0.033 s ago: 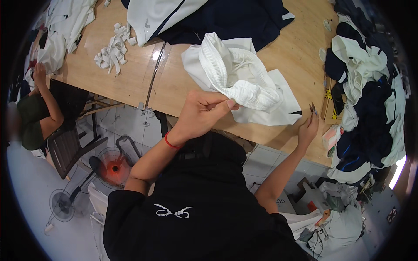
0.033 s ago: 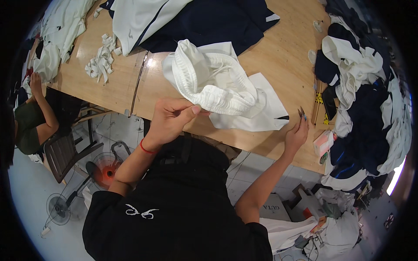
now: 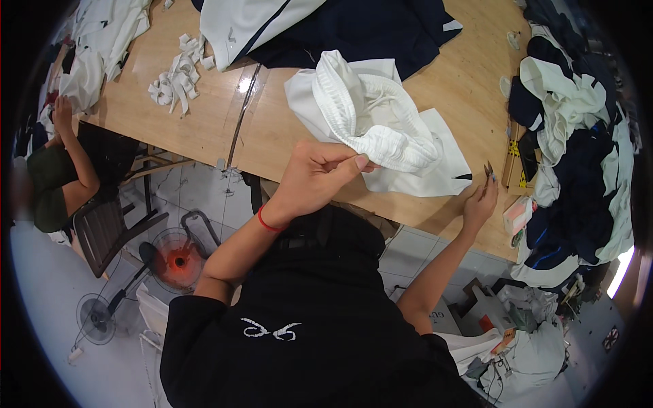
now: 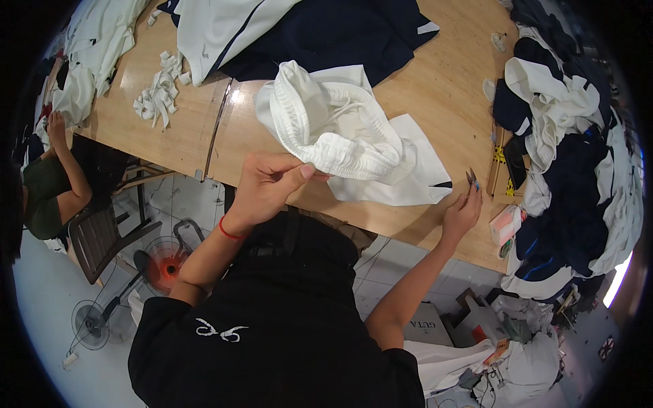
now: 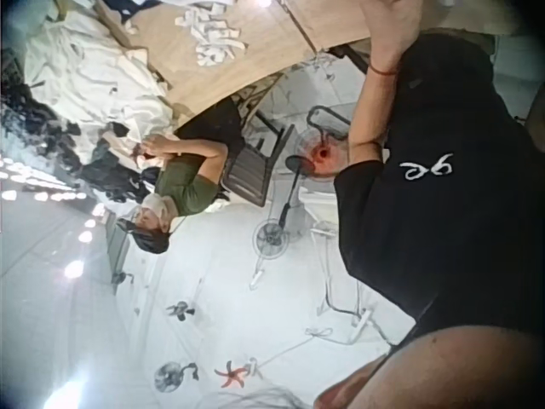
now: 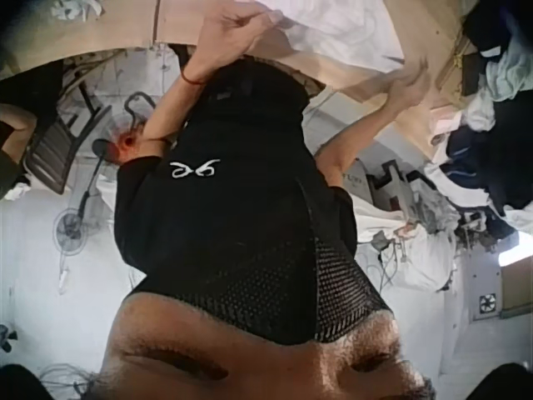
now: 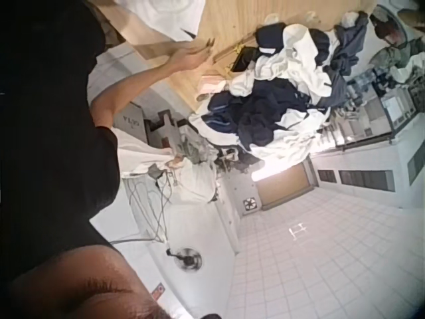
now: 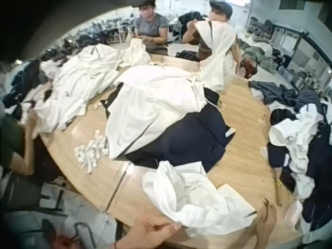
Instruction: Trimming loose threads from white shorts using specialized thread snips in a factory setting.
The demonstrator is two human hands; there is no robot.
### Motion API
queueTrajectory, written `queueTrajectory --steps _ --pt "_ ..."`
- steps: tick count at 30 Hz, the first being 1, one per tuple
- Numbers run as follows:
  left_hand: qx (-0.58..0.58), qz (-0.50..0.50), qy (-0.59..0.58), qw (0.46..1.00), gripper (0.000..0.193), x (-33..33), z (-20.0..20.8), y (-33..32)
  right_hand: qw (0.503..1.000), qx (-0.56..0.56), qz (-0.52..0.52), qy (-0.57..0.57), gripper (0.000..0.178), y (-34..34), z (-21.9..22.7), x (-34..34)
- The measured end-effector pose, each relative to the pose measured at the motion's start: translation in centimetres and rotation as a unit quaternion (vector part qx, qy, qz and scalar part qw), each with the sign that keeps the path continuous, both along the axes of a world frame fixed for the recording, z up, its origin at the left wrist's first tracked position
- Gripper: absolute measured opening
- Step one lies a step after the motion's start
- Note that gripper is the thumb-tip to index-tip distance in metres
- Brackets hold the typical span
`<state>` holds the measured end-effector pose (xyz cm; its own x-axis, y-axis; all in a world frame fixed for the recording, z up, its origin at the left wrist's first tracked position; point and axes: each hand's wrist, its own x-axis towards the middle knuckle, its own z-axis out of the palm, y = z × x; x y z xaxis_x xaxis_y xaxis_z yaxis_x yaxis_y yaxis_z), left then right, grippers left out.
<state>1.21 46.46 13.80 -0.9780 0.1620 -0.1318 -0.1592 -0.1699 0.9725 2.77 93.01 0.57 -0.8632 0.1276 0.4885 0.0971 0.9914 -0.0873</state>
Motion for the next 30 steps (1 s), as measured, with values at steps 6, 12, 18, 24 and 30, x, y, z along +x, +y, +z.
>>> queueTrajectory --steps 6,12,18,24,30 --pt "0.013 0.027 -0.016 0.999 0.02 0.1 0.5 -0.4 0.987 0.01 -0.141 -0.075 0.022 -3.8 0.9 0.2" --pt "-0.038 0.013 0.011 0.999 0.019 -0.2 0.3 -0.3 0.909 -0.35 -0.214 0.068 0.025 -6.1 4.2 -0.6" --pt "-0.057 0.002 0.013 0.998 0.018 -0.2 0.6 -0.1 0.828 -0.549 0.102 -0.056 0.026 -17.6 13.8 -1.2" --pt "-0.073 0.021 0.025 0.997 0.017 -0.2 1.8 0.4 0.8 -0.559 0.17 -0.134 0.031 -24.7 15.8 0.4" --pt "-0.082 -0.003 0.003 0.997 0.016 -0.1 2.2 0.2 0.814 -0.539 0.162 -0.145 0.026 -25.9 16.0 0.3"
